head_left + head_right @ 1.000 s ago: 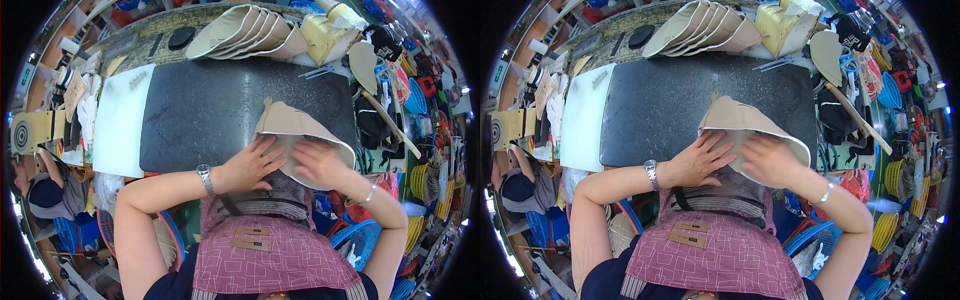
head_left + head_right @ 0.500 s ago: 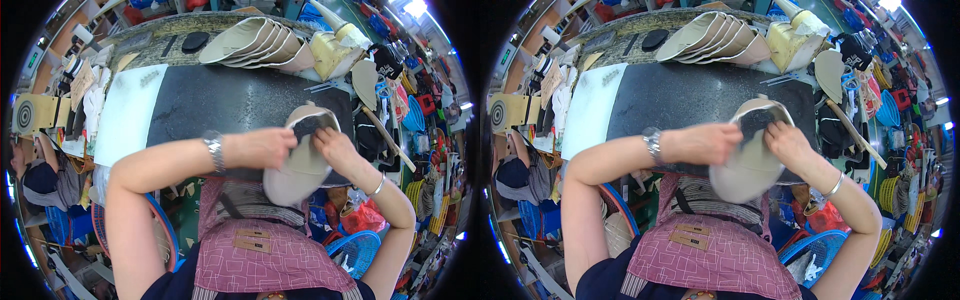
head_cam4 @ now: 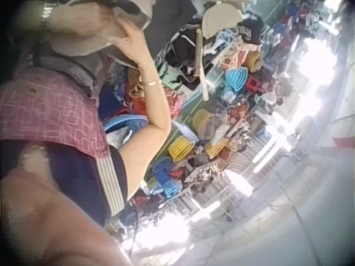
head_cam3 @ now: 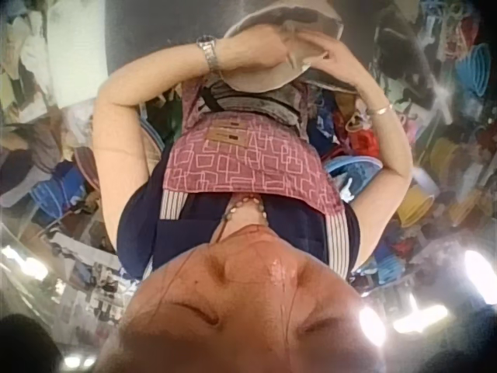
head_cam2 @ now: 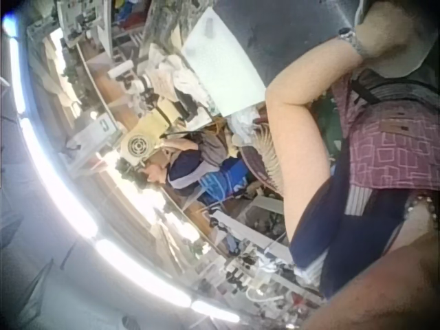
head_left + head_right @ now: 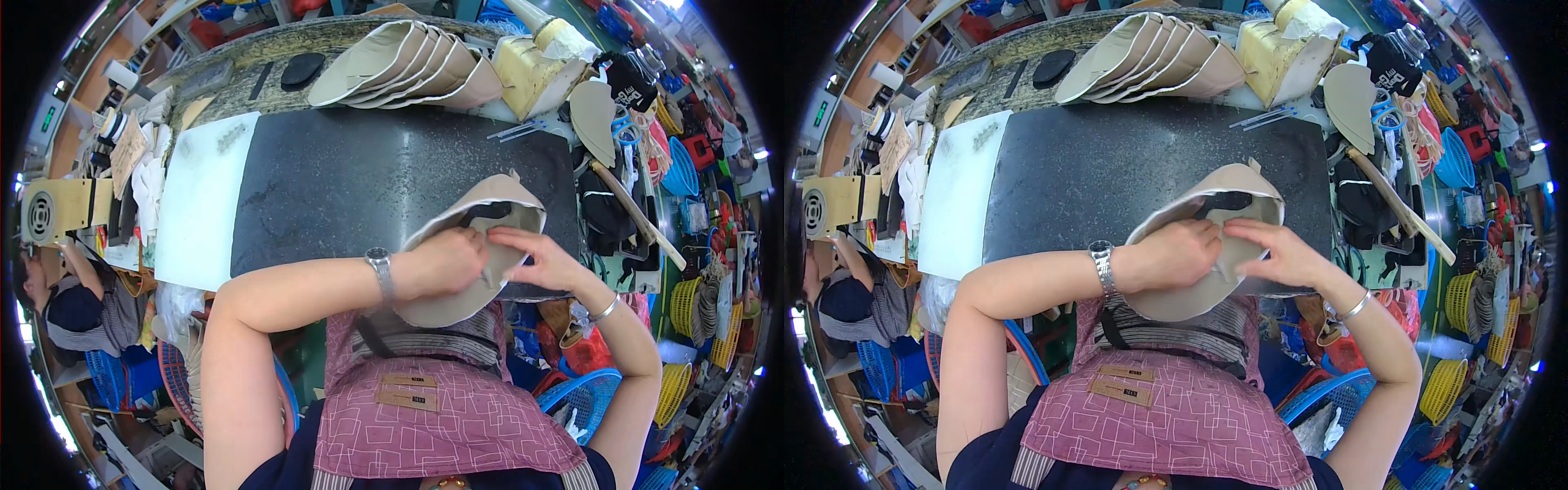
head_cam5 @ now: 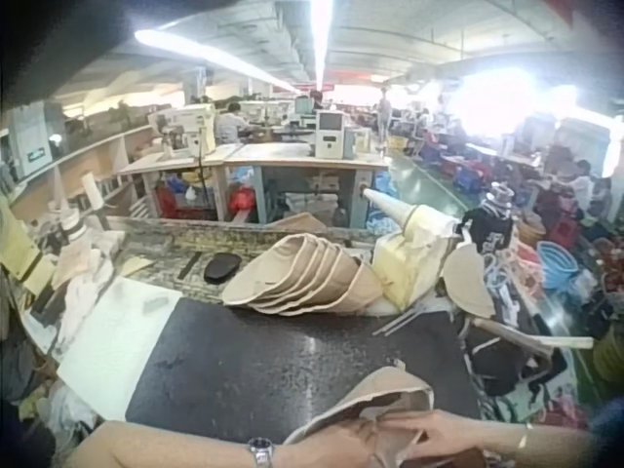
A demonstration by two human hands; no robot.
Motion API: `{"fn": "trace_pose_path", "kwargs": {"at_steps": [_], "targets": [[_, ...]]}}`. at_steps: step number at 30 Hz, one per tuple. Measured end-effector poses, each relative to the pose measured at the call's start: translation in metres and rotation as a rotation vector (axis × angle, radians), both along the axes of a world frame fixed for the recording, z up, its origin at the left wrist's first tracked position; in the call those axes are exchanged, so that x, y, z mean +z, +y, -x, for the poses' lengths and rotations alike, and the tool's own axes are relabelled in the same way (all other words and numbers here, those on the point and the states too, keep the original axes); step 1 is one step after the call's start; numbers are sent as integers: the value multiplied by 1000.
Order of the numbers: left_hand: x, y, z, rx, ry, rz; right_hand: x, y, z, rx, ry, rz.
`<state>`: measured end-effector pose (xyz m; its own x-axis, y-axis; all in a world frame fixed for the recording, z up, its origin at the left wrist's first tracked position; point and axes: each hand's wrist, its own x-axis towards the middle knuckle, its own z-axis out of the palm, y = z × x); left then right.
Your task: Manually inserting liners into shoe uppers at a factory workstation.
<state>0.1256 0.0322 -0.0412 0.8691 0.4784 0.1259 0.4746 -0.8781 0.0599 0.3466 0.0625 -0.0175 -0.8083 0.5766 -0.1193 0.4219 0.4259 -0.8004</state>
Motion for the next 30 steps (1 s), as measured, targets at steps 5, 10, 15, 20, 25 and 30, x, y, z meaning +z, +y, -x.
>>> {"fn": "trace_pose_path", "kwargs": {"at_steps": [5,10,15,20,25,30], "targets": [[22,13,2,393,-383,774,-20,-20,11,-151,-66,-193],[0,18,20,-19,-265,378,-12,5,-1,-136,19,185],[3,29,41,-180,-91,709,-19,-2,-9,128,20,-90],[1,3,29,-55,-121,812,-11,-15,-11,191,12,-233],[1,-28,29,-34,-20,244,4,-29,-28,172,-23,-594],[7,-27,39,-37,-103,219,26,1,45,-367,-85,-829]]}}
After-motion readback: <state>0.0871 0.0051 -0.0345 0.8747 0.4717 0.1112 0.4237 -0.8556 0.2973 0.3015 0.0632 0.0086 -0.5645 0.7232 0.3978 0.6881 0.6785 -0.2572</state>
